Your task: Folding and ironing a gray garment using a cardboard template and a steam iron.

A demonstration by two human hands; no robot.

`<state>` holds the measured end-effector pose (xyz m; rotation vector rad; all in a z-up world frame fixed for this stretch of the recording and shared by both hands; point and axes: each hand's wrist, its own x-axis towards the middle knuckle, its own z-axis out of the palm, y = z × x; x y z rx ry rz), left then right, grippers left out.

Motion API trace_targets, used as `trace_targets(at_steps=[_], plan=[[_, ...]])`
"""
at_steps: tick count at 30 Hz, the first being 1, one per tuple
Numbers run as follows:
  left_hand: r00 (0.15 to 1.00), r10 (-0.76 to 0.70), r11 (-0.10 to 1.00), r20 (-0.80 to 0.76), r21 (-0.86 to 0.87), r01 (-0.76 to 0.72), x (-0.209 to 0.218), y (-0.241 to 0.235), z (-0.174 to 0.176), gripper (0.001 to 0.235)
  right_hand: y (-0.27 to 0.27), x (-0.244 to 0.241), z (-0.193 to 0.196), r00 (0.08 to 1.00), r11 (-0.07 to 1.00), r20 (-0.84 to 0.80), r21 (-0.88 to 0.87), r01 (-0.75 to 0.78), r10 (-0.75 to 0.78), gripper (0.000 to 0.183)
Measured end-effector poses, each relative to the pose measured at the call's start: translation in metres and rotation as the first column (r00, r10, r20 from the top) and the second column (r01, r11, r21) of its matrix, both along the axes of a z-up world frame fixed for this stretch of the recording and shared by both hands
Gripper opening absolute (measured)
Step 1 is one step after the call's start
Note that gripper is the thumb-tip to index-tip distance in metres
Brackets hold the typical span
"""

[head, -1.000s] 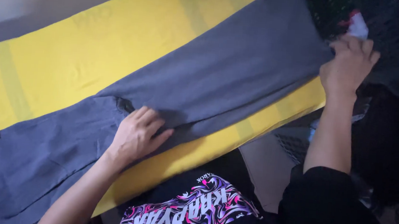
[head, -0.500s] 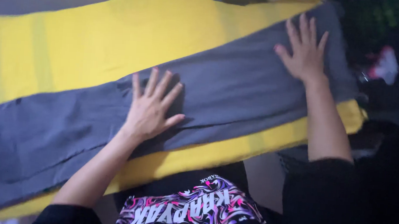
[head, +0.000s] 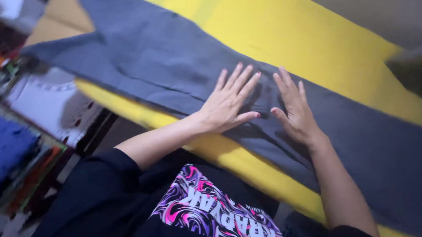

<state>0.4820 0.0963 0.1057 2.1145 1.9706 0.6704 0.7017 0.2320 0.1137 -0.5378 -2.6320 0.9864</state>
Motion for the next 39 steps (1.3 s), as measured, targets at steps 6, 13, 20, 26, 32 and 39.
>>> trace_targets(at_steps=[6,13,20,26,32,39], plan=[[0.894,0.394,0.911,-0.215,-0.036,-0.411,-0.113,-0.067,-0.016,0.089,-0.027,-0.054,0.011,0.989,0.954,0.142,0.288,-0.082,0.042,0.07],[0.598,0.764,0.637,-0.242,0.136,-0.759,-0.303,-0.14,-0.023,0.055,-0.028,-0.056,0.009,0.995,0.964,0.091,0.261,-0.054,0.031,0.062],[0.522,0.836,0.547,0.169,-0.177,-0.818,-0.439,-0.163,-0.02,0.031,-0.03,-0.057,0.01,0.997,0.961,0.073,0.276,0.001,-0.022,0.06],[0.283,0.65,0.751,0.705,-0.54,-0.379,-0.491,-0.166,-0.055,0.022,-0.032,-0.06,0.013,0.995,0.965,0.088,0.26,0.018,-0.042,0.059],[0.179,0.688,0.714,0.703,-0.614,-0.337,-0.519,-0.175,-0.042,0.026,-0.034,-0.06,0.014,0.993,0.967,0.103,0.253,0.03,-0.058,0.059],[0.343,0.783,0.614,0.52,-0.549,-0.567,-0.634,-0.232,-0.051,0.023,-0.036,-0.064,0.02,0.99,0.967,0.119,0.252,0.045,-0.077,0.057]])
